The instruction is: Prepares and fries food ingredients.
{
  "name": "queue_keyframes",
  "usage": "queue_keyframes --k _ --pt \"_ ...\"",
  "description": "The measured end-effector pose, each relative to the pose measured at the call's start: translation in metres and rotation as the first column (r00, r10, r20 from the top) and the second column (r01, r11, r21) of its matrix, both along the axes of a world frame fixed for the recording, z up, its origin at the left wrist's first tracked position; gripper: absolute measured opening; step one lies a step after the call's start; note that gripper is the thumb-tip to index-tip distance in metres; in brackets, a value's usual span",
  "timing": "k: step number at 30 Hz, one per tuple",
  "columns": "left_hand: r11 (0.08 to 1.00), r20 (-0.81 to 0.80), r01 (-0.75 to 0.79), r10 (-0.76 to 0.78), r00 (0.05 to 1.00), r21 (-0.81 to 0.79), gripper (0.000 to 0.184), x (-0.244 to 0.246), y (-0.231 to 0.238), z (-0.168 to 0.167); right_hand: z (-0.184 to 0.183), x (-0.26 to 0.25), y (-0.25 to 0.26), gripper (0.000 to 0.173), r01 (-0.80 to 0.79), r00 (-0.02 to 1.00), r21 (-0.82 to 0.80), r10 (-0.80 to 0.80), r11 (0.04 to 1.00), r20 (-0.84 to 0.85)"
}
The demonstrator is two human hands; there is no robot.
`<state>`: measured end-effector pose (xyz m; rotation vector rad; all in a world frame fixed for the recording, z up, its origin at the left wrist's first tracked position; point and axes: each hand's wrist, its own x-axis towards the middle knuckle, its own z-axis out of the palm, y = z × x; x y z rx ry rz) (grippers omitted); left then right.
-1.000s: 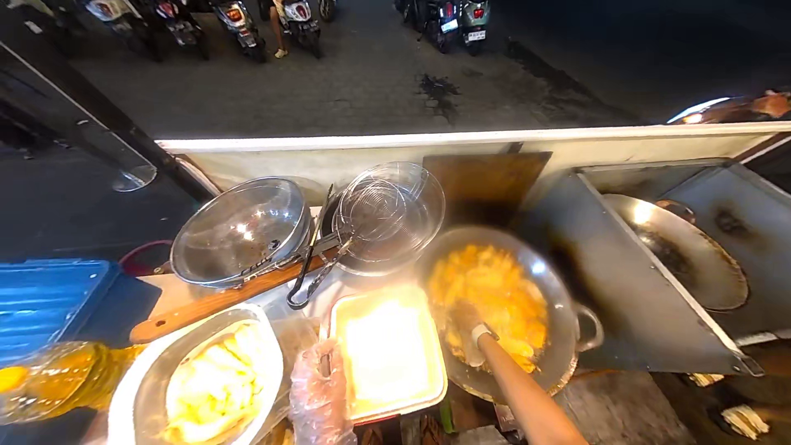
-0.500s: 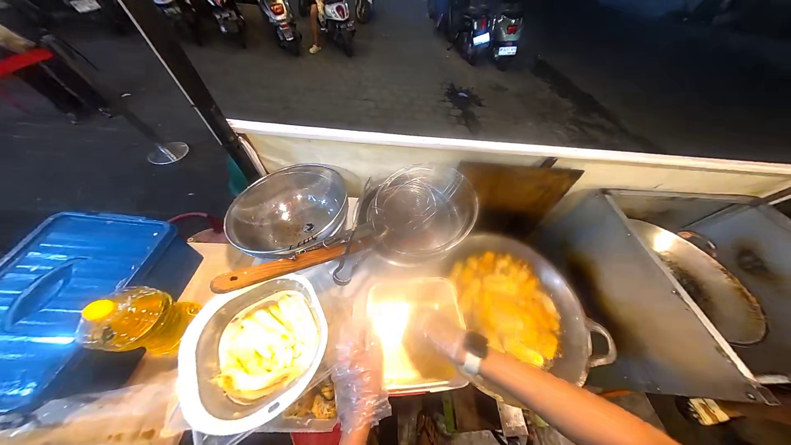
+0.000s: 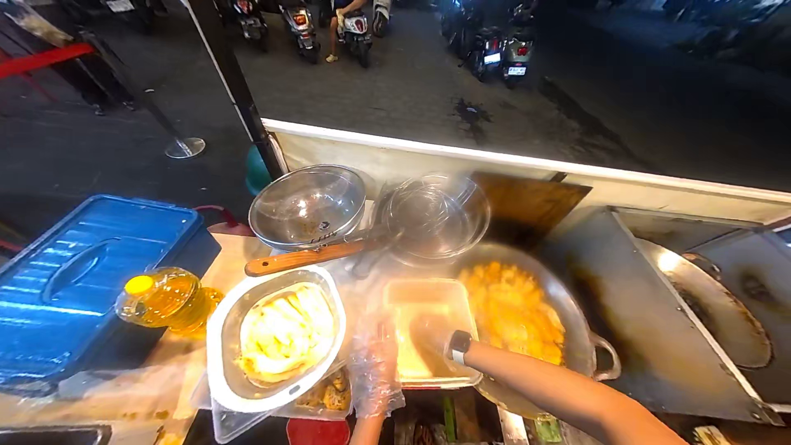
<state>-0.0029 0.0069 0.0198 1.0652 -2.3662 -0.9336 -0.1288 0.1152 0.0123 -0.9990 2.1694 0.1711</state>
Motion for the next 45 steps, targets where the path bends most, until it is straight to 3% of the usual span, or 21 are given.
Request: queue_keyframes --k 3,7,10,12,15,20,22,25,28,30,34,37,39,40,41,43,45 --pt "1.0 -0.019 -0.002 0.002 1.0 -0.018 0.025 -0.001 -0.002 0.0 0.0 -0.006 0.004 0.027 -0.029 0.998 -0.058 0.032 0.998 0.053" --pt "1.0 -0.023 0.003 -0.003 1.0 -0.026 0.026 -0.001 0.0 -0.003 0.042 -0.026 0.011 0.026 0.004 0.996 -0.111 0.006 0.994 0.086" --pt "1.0 -0.02 0.002 -0.002 1.0 -0.022 0.025 -0.002 -0.001 -0.002 0.074 -0.031 0.015 0.039 0.069 0.996 -0.078 -0.065 0.995 0.058" --pt "1.0 -0.019 0.0 -0.001 1.0 -0.021 0.025 -0.004 -0.001 -0.003 0.082 -0.028 0.02 0.041 0.154 0.988 -0.143 -0.157 0.978 -0.01" --pt "0.999 -0.007 0.01 -0.01 1.0 -0.032 0.025 -0.003 0.0 -0.001 0.072 -0.032 0.028 0.035 0.283 0.954 -0.305 -0.3 0.909 -0.009" --pt "0.999 0.013 0.012 -0.012 1.0 -0.034 0.024 -0.003 0.0 0.001 0.089 -0.04 0.036 0.028 0.413 0.905 -0.373 -0.421 0.831 0.063" --pt "0.999 0.025 0.014 -0.013 1.0 -0.04 0.024 -0.002 0.0 0.001 0.087 -0.042 0.046 0.023 0.342 0.932 -0.427 -0.36 0.837 0.041" --pt "0.998 0.039 0.014 -0.012 0.999 -0.056 0.025 -0.002 0.001 0.0 0.062 -0.041 0.076 0.016 -0.084 0.992 -0.521 0.023 0.849 -0.123" --pt "0.995 0.082 0.038 -0.031 0.996 -0.088 0.025 -0.001 0.0 0.005 0.037 -0.048 0.112 0.026 -0.439 0.898 -0.438 0.397 0.785 -0.188" --pt "0.994 0.112 0.069 -0.059 0.992 -0.084 0.025 -0.001 0.001 0.01 0.031 -0.054 0.132 0.034 -0.505 0.859 -0.473 0.473 0.722 -0.196" --pt "0.995 0.166 0.075 -0.063 0.984 -0.071 0.027 0.002 -0.002 0.011 0.051 -0.053 0.144 0.028 -0.323 0.937 -0.611 0.334 0.722 -0.1" --pt "0.995 0.153 0.062 -0.049 0.987 -0.079 0.026 0.001 0.0 0.008 0.07 -0.058 0.144 0.025 -0.205 0.979 -0.587 0.175 0.783 -0.108" --pt "0.996 0.136 0.049 -0.039 0.99 -0.077 0.026 0.002 0.0 0.009 0.084 -0.06 0.134 0.029 0.015 0.998 -0.583 -0.045 0.812 -0.037" --pt "0.996 0.128 0.046 -0.036 0.991 -0.076 0.026 0.002 -0.001 0.008 0.085 -0.059 0.126 0.031 0.196 0.978 -0.61 -0.196 0.768 0.067" --pt "0.996 0.127 0.047 -0.037 0.991 -0.071 0.026 0.001 -0.001 0.007 0.084 -0.056 0.119 0.031 0.413 0.91 -0.607 -0.337 0.679 0.241" --pt "0.997 0.132 0.061 -0.053 0.99 -0.056 0.029 0.0 -0.001 0.006 0.072 -0.049 0.105 0.029 0.769 0.636 -0.444 -0.481 0.459 0.604" --pt "0.995 0.13 0.078 -0.07 0.989 -0.058 0.031 0.003 -0.002 0.004 0.051 -0.048 0.105 0.03 0.855 0.507 -0.309 -0.553 0.416 0.661"
